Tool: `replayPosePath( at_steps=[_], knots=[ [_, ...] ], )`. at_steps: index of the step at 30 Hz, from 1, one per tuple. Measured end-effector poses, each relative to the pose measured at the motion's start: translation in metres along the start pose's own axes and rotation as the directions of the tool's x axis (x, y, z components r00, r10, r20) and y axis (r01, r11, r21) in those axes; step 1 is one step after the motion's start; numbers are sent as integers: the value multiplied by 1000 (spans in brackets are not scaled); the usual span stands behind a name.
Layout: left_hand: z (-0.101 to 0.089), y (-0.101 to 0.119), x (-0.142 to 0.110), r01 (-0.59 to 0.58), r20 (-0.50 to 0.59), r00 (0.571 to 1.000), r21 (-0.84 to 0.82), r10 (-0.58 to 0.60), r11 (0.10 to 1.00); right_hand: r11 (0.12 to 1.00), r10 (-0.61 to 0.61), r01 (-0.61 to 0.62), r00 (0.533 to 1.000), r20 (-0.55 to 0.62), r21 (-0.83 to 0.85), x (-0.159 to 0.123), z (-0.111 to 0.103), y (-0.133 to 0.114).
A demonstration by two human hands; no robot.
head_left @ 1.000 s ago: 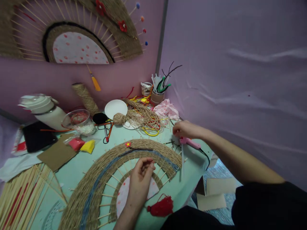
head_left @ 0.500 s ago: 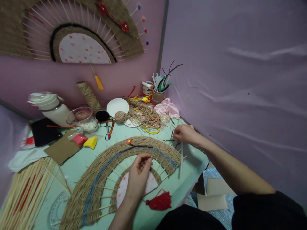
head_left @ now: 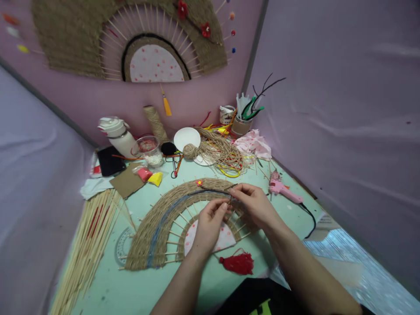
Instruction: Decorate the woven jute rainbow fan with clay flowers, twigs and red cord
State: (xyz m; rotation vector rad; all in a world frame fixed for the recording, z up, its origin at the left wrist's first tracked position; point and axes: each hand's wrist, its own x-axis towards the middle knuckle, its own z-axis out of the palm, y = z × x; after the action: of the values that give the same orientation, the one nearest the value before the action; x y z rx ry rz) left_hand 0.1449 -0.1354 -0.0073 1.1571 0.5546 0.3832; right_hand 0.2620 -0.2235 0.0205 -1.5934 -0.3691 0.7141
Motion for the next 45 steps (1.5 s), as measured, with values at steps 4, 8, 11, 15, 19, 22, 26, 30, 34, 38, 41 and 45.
replayPosePath(
  at_steps=[4, 8, 11, 15, 19, 22, 26, 30, 34, 38, 41, 45],
  knots=[
    [1, -3, 0, 70, -22, 997, -113, -73, 991, 1000, 14, -14, 1000, -8, 26, -1, 9, 11],
    [-8, 3, -2, 91, -41, 995, -57, -94, 994, 995, -28, 31, 999, 26, -96, -5, 10, 14],
    [-32, 11, -4, 136, -112, 985, 11, -134, 991, 970, -95, 93, 995, 0, -225, -8, 10, 14],
    [-79, 21, 1, 194, -221, 963, 164, -156, 967, 939, -160, 160, 987, 25, -304, -10, 14, 13],
    [-109, 26, 11, 208, -196, 971, 401, -138, 892, 928, -215, 228, 974, 77, -295, -7, 25, 15],
    [-113, 27, 17, 250, -179, 965, 403, -192, 880, 927, -251, 263, 965, 78, -267, -4, 31, 15],
    [-112, 26, 20, 276, -208, 954, 339, -215, 899, 925, -262, 273, 962, 77, -265, -1, 35, 17],
    [-117, 24, 20, 277, -211, 953, 311, -218, 909, 914, -287, 299, 954, 83, -275, 1, 36, 24],
    [-120, 25, 16, 271, -190, 959, 414, -208, 869, 914, -282, 297, 955, 94, -278, 5, 37, 29],
    [-118, 36, 9, 227, -197, 972, 663, -127, 713, 913, -271, 290, 957, 106, -286, 7, 38, 32],
    [-116, 43, 6, 163, -188, 982, 789, -20, 592, 905, -279, 306, 951, 131, -294, 8, 39, 33],
    [-119, 44, 5, 148, -170, 985, 824, -10, 546, 902, -274, 308, 950, 151, -302, 8, 40, 35]
  ],
)
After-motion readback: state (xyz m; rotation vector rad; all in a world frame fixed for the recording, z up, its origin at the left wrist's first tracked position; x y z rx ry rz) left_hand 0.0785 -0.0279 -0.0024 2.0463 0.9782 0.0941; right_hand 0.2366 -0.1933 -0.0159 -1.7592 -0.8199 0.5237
